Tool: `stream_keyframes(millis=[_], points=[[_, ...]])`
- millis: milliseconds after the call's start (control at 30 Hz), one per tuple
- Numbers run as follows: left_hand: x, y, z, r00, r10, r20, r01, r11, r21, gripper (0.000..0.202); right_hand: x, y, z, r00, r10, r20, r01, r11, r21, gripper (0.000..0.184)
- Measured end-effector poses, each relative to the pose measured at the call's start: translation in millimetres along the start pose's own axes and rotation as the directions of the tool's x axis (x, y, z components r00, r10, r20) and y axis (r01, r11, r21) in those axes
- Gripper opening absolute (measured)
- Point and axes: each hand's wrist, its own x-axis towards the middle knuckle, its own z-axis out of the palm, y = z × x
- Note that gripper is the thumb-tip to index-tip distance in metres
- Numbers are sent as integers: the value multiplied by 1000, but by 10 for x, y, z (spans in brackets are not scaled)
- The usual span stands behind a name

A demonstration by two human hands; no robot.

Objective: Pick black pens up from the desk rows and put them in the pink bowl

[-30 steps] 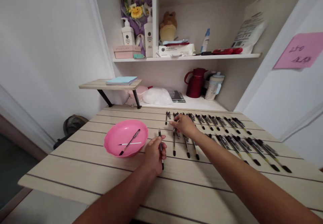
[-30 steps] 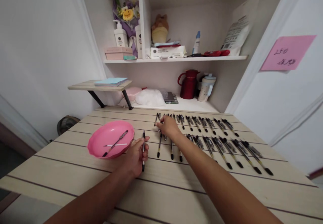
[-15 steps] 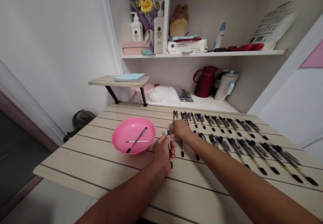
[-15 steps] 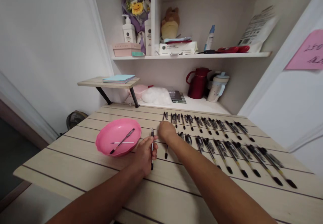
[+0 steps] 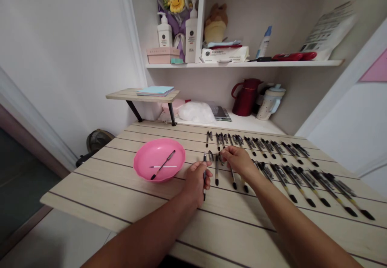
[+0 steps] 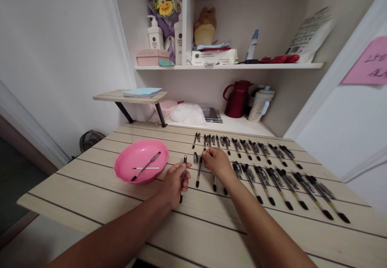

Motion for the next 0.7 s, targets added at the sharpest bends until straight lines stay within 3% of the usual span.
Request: stream_keyframes(millis=[100, 167, 267, 433, 700], points=[[-5, 10, -3, 1000, 12, -17, -12, 1000, 5, 28, -193, 8, -41, 994, -100, 52, 111, 960, -259, 22], [-4, 18, -6, 1000, 19, -25, -19, 1000, 8, 28, -329, -56, -18, 985, -124, 119, 165, 873, -459, 22], [2, 26, -10, 999, 20, -27, -20, 1000, 18, 28, -463, -188, 87, 985, -113, 130, 170, 756, -632, 32], [5, 33, -21, 999, 25, -45, -24, 999, 35, 28, -377, -282, 256, 991, -77, 111, 133, 684, -718, 42], [1, 33, -14, 999, 30, -42, -28, 999, 33, 30, -241, -216, 308, 986, -19, 166, 137, 658, -740, 26]])
